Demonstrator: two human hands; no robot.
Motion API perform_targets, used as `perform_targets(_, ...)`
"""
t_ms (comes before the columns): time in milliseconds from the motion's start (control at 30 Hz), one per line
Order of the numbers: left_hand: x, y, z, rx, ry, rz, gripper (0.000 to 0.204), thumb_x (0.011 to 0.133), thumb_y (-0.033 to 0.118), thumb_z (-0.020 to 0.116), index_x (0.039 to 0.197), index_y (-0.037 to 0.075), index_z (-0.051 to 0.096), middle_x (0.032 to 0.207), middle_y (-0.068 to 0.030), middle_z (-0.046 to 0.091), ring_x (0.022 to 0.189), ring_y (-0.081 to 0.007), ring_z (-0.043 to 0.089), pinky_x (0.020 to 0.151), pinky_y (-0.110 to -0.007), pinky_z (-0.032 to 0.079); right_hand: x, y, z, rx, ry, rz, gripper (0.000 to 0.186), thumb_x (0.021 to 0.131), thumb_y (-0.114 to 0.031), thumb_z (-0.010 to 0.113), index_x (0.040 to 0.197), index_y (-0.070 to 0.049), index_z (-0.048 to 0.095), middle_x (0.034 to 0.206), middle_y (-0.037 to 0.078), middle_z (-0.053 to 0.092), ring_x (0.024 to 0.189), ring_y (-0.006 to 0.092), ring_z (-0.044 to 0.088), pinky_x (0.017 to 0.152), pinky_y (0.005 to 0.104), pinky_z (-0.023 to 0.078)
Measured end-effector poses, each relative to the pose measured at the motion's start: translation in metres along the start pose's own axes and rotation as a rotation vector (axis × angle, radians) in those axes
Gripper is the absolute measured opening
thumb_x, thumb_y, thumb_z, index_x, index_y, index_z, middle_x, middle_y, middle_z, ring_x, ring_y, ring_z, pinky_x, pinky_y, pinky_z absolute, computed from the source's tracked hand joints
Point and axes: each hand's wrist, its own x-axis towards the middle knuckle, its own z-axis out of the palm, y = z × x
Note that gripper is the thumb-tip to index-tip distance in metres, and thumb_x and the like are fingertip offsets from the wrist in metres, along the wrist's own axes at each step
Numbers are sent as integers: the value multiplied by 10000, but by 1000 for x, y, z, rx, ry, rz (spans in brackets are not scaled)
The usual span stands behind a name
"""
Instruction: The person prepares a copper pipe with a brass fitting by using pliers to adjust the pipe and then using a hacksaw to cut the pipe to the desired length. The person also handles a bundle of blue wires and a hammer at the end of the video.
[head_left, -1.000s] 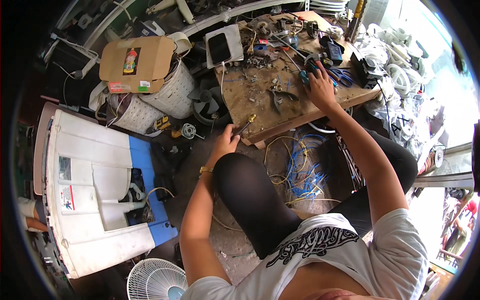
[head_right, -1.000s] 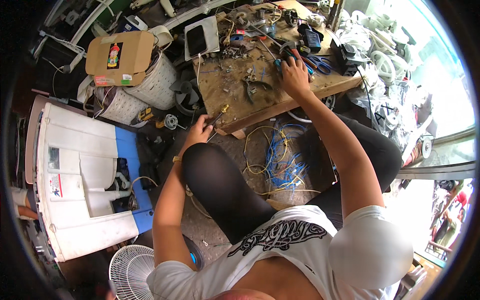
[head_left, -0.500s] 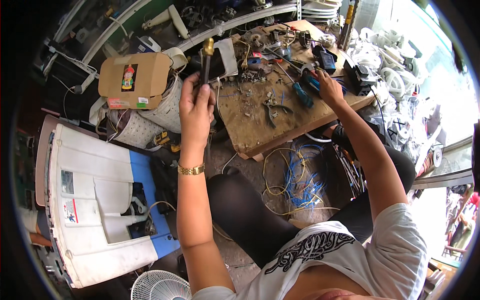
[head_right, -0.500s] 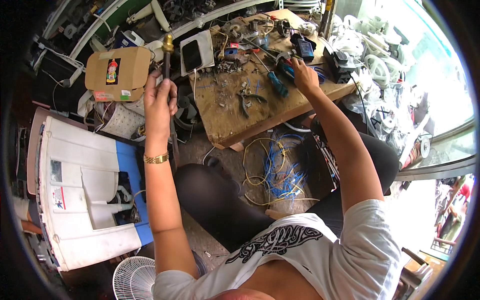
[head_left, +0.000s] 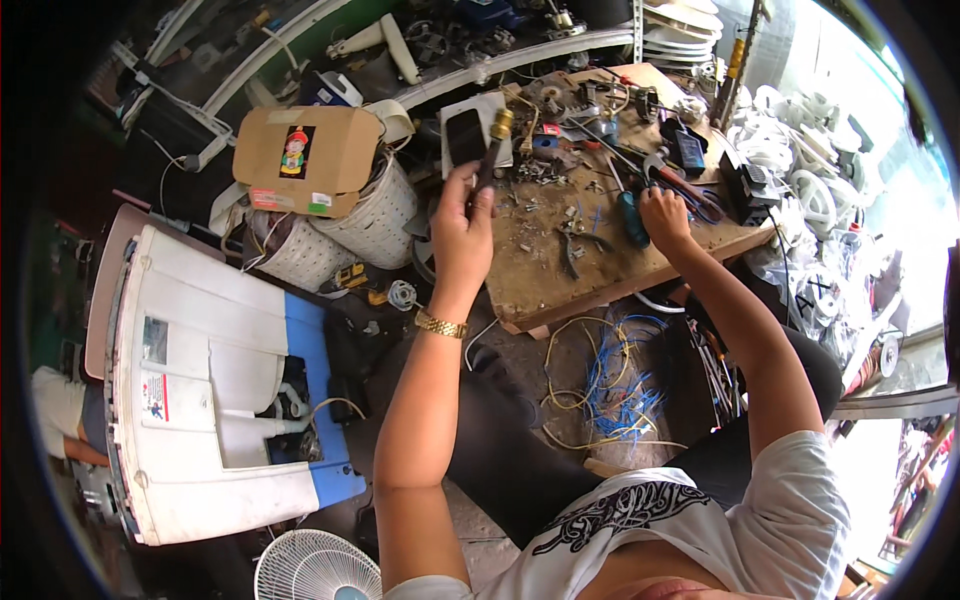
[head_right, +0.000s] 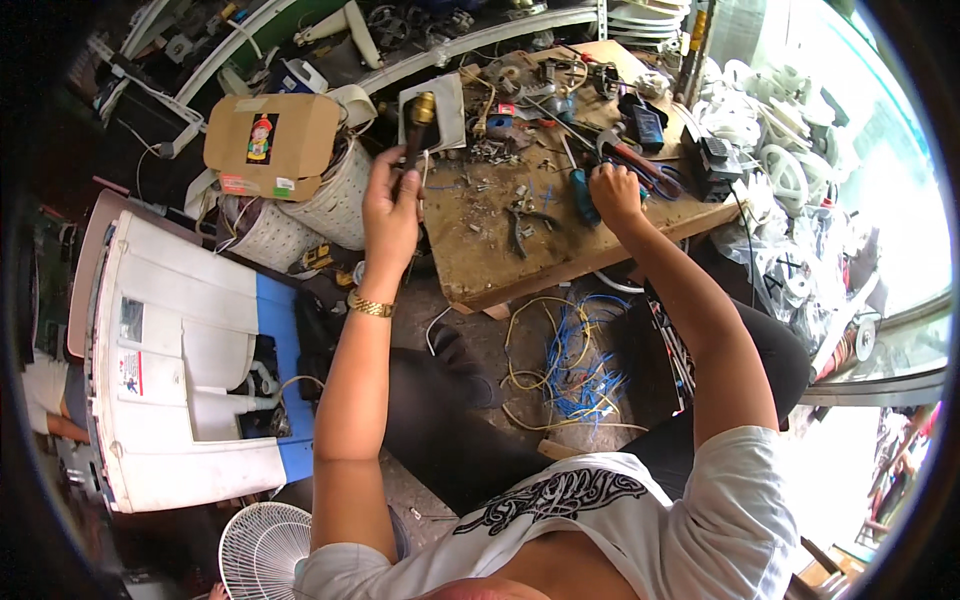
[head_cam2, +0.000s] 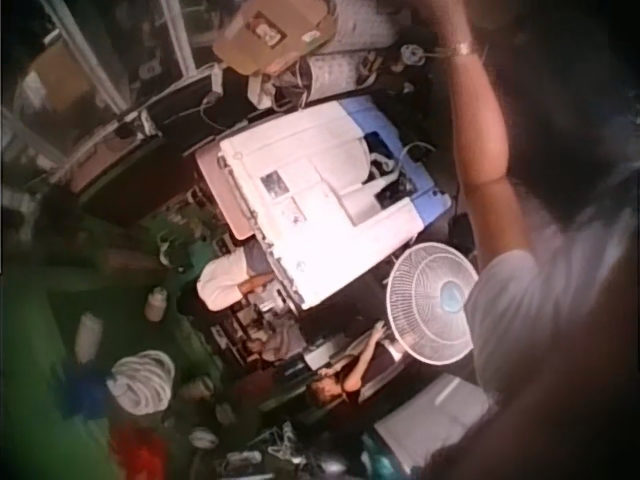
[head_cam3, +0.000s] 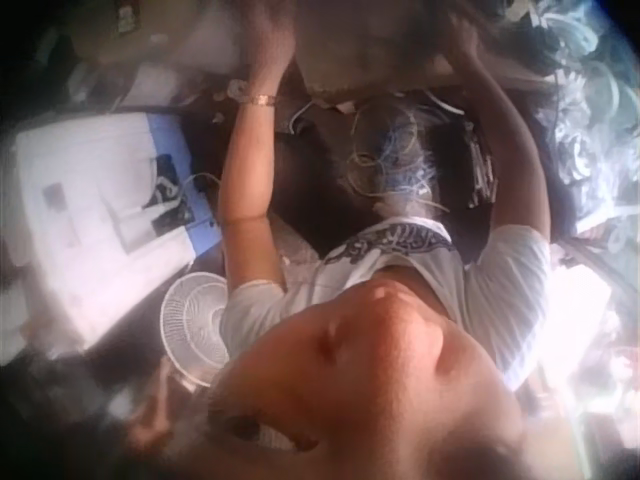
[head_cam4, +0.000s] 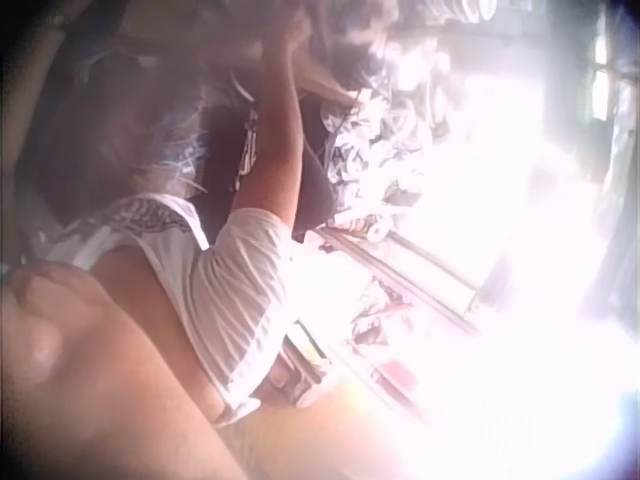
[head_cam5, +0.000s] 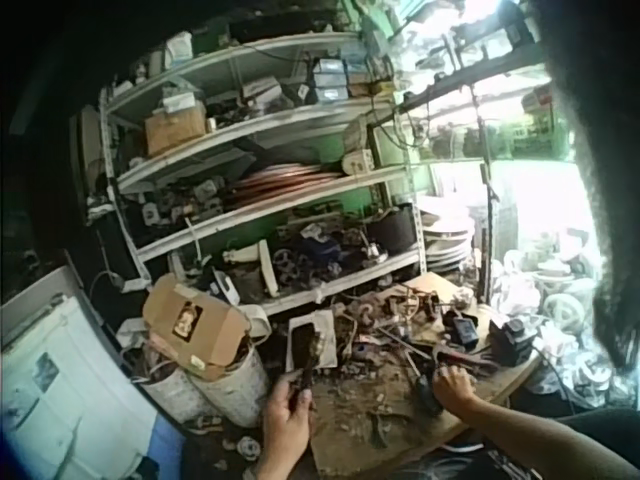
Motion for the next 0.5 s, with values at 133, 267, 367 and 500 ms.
perform_targets(133, -2, -1, -3, 217, 9, 88, 262, 1012, 144, 621, 1268, 91, 631, 836, -135, 704, 710, -274, 678, 666, -368, 509, 13, 1, 3, 150, -169, 85, 115, 925, -154, 604, 960, -70, 674, 955, 135, 722, 915, 323, 722, 686, 415, 588)
perform_targets(267, -4, 7, 2, 264, -28, 82, 268, 1007, 186, 626, 1257, 89, 629, 848, -184, 712, 763, -367, 694, 663, -429, 512, 24, 14, -1, 298, -33, 280, 194, 911, -201, 619, 976, -33, 693, 969, 195, 732, 863, 372, 728, 778, 477, 599)
perform_targets(367, -10, 9, -4, 314, -16, 95, 259, 1003, 198, 627, 1235, 83, 626, 858, -206, 711, 814, -411, 694, 669, -471, 512, 39, 19, -22, 437, -136, 332, 298, 856, -304, 736, 968, -31, 686, 918, 202, 734, 885, 397, 724, 785, 502, 568)
perform_targets(500, -7, 14, -4, 323, -16, 86, 251, 998, 195, 630, 1220, 77, 624, 882, -214, 713, 850, -432, 688, 686, -493, 513, 45, 44, -38, 458, -223, 315, 458, 854, -480, 752, 938, -32, 704, 949, 202, 736, 916, 410, 705, 780, 512, 537)
